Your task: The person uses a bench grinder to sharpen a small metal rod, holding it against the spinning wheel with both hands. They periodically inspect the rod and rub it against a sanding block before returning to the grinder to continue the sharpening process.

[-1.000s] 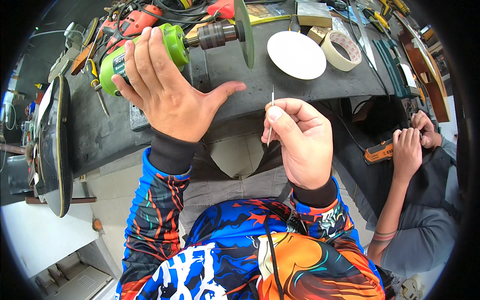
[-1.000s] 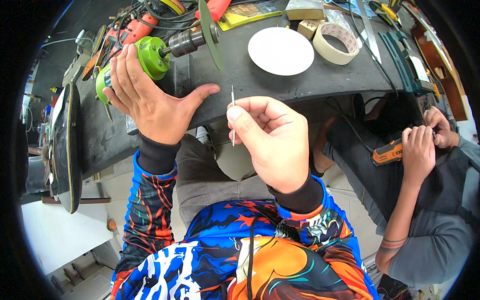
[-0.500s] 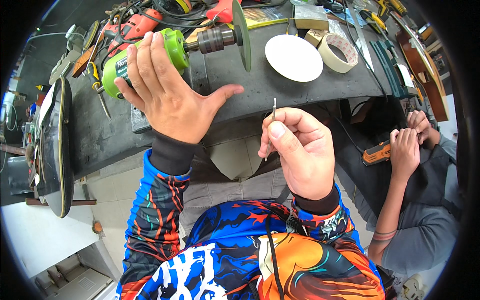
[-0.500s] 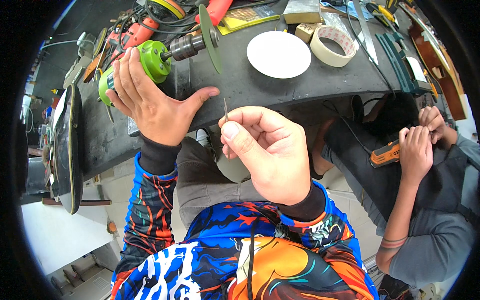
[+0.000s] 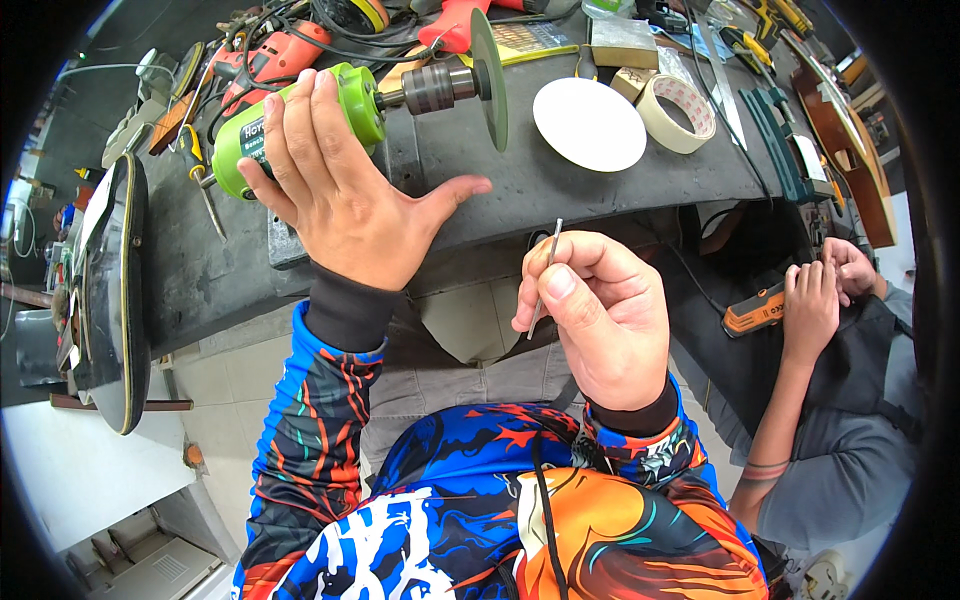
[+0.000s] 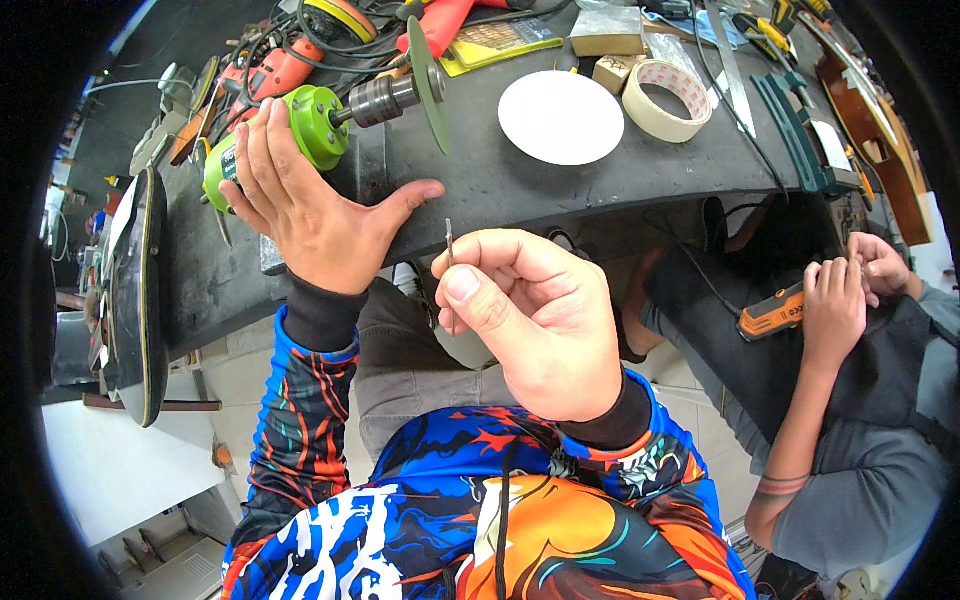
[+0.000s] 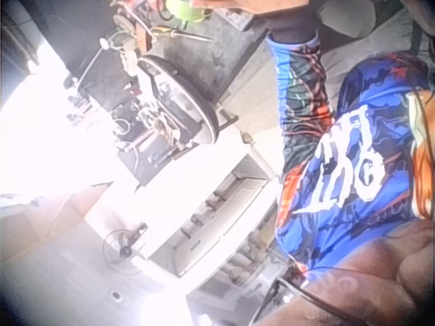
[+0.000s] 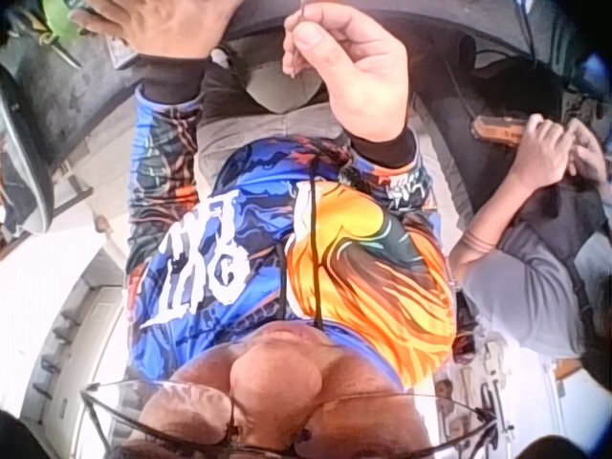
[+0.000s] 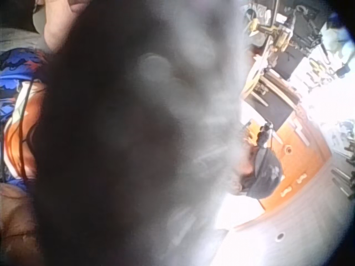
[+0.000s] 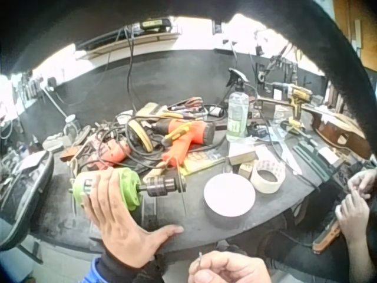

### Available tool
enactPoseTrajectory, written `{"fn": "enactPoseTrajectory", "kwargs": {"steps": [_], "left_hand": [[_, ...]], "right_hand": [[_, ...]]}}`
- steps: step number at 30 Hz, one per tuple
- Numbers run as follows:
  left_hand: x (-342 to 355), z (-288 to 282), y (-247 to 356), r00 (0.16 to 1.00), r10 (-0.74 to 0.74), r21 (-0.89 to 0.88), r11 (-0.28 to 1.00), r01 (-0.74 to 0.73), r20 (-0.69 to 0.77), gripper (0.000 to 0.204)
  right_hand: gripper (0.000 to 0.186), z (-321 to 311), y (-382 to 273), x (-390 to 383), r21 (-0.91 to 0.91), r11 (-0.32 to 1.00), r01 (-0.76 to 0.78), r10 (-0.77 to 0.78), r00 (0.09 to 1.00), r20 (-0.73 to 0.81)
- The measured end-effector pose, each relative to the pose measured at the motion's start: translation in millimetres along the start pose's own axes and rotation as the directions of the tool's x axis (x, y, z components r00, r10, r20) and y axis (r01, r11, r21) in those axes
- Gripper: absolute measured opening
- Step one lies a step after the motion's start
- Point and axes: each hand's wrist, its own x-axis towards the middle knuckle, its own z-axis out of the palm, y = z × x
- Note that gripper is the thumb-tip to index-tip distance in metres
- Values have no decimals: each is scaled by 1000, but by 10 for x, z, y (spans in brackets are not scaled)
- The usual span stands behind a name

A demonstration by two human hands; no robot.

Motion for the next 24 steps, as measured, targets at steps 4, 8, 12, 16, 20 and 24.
{"fn": "enactPoseTrajectory", "kwargs": {"steps": [4,8,12,16,20,24], "left_hand": [[2,-4,4,1000,-2,0,1000,2,6,130],[7,-11,6,1000,-9,-1,1000,9,13,130],[3,-24,17,999,-19,9,1000,18,29,130],[2,-5,2,1000,1,-4,1000,-1,10,129],[0,-10,-5,1000,2,-3,1000,-2,4,129],[0,10,0,1000,3,-14,1000,-3,0,128]], "right_hand": [[16,0,-3,1,21,1000,2,-2,1000,8],[16,3,6,3,36,999,-2,2,1000,8],[16,-3,7,8,42,999,-7,7,1000,3],[16,5,-4,5,64,997,-40,41,999,-6],[16,-5,12,18,54,998,-40,41,999,-11],[17,-40,49,71,-12,999,-45,45,997,-66]]}}
